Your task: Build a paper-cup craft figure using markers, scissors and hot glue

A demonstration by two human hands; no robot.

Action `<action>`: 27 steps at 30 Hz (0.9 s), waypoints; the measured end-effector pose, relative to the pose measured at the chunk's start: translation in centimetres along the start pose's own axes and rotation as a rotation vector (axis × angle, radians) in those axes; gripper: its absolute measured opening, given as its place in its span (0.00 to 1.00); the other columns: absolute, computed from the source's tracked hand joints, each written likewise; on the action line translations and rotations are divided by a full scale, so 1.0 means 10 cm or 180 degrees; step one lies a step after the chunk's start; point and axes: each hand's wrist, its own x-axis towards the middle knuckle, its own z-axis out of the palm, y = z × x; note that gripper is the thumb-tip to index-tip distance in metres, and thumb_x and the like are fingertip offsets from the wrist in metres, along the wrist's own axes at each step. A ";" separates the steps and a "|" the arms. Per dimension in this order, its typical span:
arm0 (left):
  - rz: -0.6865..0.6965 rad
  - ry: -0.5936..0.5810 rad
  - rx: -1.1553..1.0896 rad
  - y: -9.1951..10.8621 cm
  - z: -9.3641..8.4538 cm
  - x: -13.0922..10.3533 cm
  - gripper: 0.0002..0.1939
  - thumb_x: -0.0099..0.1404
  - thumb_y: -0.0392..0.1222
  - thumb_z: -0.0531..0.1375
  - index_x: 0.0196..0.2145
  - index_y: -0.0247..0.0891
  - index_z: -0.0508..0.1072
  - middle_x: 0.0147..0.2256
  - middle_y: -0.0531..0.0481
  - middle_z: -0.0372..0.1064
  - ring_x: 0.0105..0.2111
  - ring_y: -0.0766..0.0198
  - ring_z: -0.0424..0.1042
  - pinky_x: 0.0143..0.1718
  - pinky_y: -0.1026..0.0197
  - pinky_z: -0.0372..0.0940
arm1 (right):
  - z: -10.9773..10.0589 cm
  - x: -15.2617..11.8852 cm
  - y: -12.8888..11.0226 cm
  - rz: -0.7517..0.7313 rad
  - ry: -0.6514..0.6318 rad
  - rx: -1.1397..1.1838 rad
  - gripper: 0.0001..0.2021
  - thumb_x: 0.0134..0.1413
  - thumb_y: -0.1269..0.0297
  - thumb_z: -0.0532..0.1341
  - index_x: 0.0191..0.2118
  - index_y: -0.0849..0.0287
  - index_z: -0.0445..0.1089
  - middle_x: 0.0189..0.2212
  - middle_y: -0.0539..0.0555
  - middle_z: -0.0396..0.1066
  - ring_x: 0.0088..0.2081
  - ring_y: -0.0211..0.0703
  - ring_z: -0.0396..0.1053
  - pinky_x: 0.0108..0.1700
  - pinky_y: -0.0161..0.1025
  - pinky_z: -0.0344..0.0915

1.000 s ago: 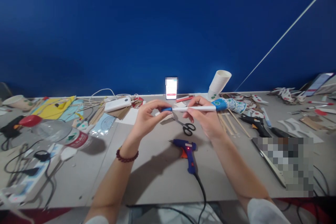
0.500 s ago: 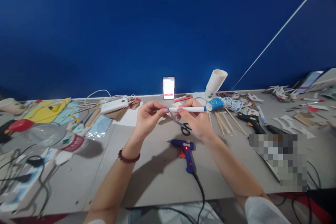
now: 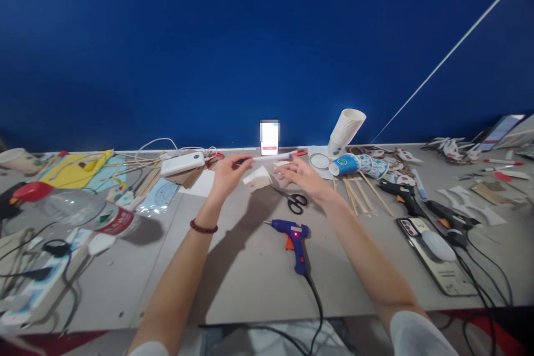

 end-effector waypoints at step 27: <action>0.0025 -0.0264 0.1833 -0.81 -0.11 0.10 0.18 0.62 0.49 0.59 0.46 0.37 0.73 0.46 0.42 0.70 0.48 0.54 0.69 0.51 0.55 0.64 | -1.91 0.84 -0.54 0.0451 0.2142 -0.4698 0.11 0.54 0.69 0.59 0.40 0.65 0.77 0.39 0.67 0.75 0.43 0.56 0.72 0.44 0.48 0.65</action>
